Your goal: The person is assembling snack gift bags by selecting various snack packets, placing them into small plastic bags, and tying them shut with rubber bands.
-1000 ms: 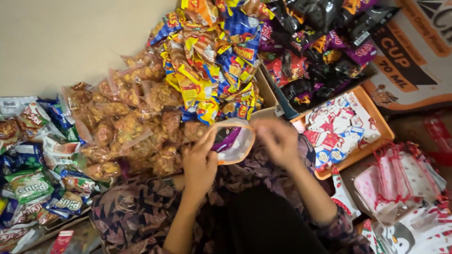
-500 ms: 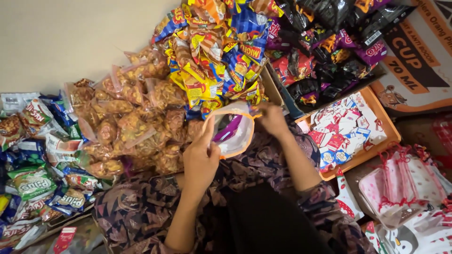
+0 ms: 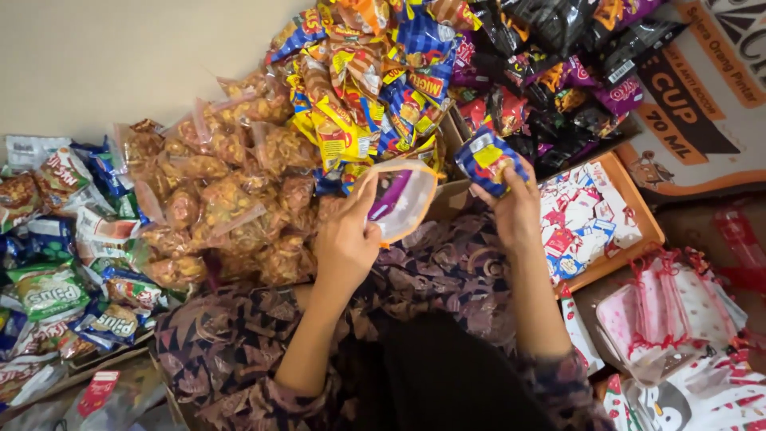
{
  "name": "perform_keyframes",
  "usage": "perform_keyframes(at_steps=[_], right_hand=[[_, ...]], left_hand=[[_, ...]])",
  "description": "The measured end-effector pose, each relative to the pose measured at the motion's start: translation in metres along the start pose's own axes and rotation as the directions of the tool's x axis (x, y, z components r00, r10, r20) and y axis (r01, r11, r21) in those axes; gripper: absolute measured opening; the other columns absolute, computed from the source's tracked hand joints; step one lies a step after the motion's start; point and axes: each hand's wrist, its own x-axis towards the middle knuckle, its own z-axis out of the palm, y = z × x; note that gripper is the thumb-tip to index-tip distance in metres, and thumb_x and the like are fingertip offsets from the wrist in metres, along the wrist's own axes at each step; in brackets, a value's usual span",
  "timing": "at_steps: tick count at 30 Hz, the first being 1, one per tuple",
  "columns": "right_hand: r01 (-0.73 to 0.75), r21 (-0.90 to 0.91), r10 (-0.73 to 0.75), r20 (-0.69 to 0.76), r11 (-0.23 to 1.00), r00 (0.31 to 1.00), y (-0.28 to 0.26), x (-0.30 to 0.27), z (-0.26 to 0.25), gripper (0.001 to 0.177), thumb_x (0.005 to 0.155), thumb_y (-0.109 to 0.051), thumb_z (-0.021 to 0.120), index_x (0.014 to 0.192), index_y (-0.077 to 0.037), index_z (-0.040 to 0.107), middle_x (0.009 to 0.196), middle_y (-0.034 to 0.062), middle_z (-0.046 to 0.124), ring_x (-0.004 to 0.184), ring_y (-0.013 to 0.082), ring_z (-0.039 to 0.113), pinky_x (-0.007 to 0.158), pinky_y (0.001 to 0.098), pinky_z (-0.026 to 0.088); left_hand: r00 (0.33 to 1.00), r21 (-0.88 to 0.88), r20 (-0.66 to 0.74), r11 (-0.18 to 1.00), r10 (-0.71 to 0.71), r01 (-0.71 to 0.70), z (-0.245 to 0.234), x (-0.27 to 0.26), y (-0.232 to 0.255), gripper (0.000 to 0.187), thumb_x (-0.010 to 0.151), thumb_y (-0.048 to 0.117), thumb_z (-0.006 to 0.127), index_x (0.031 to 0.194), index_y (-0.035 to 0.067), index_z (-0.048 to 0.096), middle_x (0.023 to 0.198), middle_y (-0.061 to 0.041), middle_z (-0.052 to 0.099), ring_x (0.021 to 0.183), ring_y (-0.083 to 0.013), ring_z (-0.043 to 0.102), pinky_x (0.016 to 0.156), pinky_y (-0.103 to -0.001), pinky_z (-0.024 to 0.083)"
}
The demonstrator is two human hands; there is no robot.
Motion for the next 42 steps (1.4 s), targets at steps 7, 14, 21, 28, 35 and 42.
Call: perform_keyframes(at_steps=[7, 14, 21, 28, 35, 42], right_hand=[[0.551, -0.241, -0.387, 0.495, 0.799, 0.778, -0.059, -0.110, 0.051, 0.043, 0.071, -0.014, 0.091, 0.107, -0.006, 0.071, 0.104, 0.0124, 0.073, 0.109, 0.0307, 0.069, 0.100, 0.0504, 0.057], [0.911, -0.341, -0.512, 0.753, 0.232, 0.412, -0.026, -0.132, 0.062, 0.052, 0.081, 0.017, 0.073, 0.126, -0.008, 0.073, 0.138, 0.0179, 0.065, 0.132, 0.0477, 0.056, 0.110, 0.0557, 0.047], [0.920, -0.369, -0.340, 0.889, -0.130, 0.309, 0.049, -0.134, 0.031, 0.028, 0.077, 0.005, 0.065, 0.104, 0.002, 0.072, 0.122, 0.0241, 0.066, 0.116, 0.0471, 0.065, 0.092, 0.0485, 0.058], [0.365, -0.750, -0.355, 0.608, -0.552, 0.710, 0.300, -0.052, -0.068, 0.048, 0.097, 0.006, 0.053, 0.144, 0.013, 0.047, 0.147, 0.0297, 0.046, 0.139, 0.0365, 0.047, 0.119, 0.0459, 0.040], [0.885, -0.452, 0.075, 0.885, -0.110, 0.460, 0.188, -0.084, 0.000, 0.041, 0.086, -0.006, 0.065, 0.123, 0.012, 0.063, 0.115, 0.0338, 0.067, 0.113, 0.0473, 0.064, 0.094, 0.0542, 0.051], [0.864, -0.456, -0.237, 0.834, 0.212, 0.498, -0.021, -0.167, 0.083, 0.023, 0.093, -0.016, 0.071, 0.114, -0.023, 0.079, 0.128, 0.0055, 0.068, 0.113, 0.0314, 0.068, 0.094, 0.0388, 0.055]], left_hand=[[0.988, -0.002, 0.155, 1.000, -0.014, 0.015, 0.006, -0.001, 0.008, 0.076, 0.080, 0.003, 0.057, 0.152, 0.025, 0.048, 0.157, -0.001, 0.050, 0.123, -0.0377, 0.062, 0.097, -0.050, 0.053], [0.985, 0.057, 0.147, 0.993, 0.094, -0.103, 0.019, -0.032, 0.001, 0.077, 0.079, 0.001, 0.061, 0.153, 0.019, 0.048, 0.158, -0.006, 0.048, 0.108, -0.0418, 0.067, 0.087, -0.052, 0.055], [0.932, 0.165, 0.248, 0.936, 0.265, -0.310, 0.003, -0.057, 0.034, 0.068, 0.078, 0.010, 0.057, 0.143, 0.031, 0.059, 0.147, 0.010, 0.059, 0.093, -0.0279, 0.074, 0.073, -0.038, 0.061], [0.906, 0.130, 0.321, 0.934, 0.277, -0.332, 0.000, -0.080, 0.032, 0.062, 0.084, 0.013, 0.053, 0.140, 0.039, 0.060, 0.140, 0.012, 0.063, 0.087, -0.0270, 0.075, 0.073, -0.032, 0.061], [0.949, 0.078, 0.307, 0.992, 0.072, -0.101, -0.008, -0.086, -0.007, 0.081, 0.082, 0.006, 0.052, 0.156, 0.034, 0.039, 0.160, 0.011, 0.044, 0.106, -0.0363, 0.068, 0.087, -0.043, 0.059], [0.969, -0.003, 0.245, 1.000, -0.025, 0.026, -0.031, -0.084, -0.015, 0.078, 0.080, 0.009, 0.052, 0.153, 0.035, 0.044, 0.157, 0.012, 0.048, 0.117, -0.0361, 0.063, 0.096, -0.047, 0.055]])
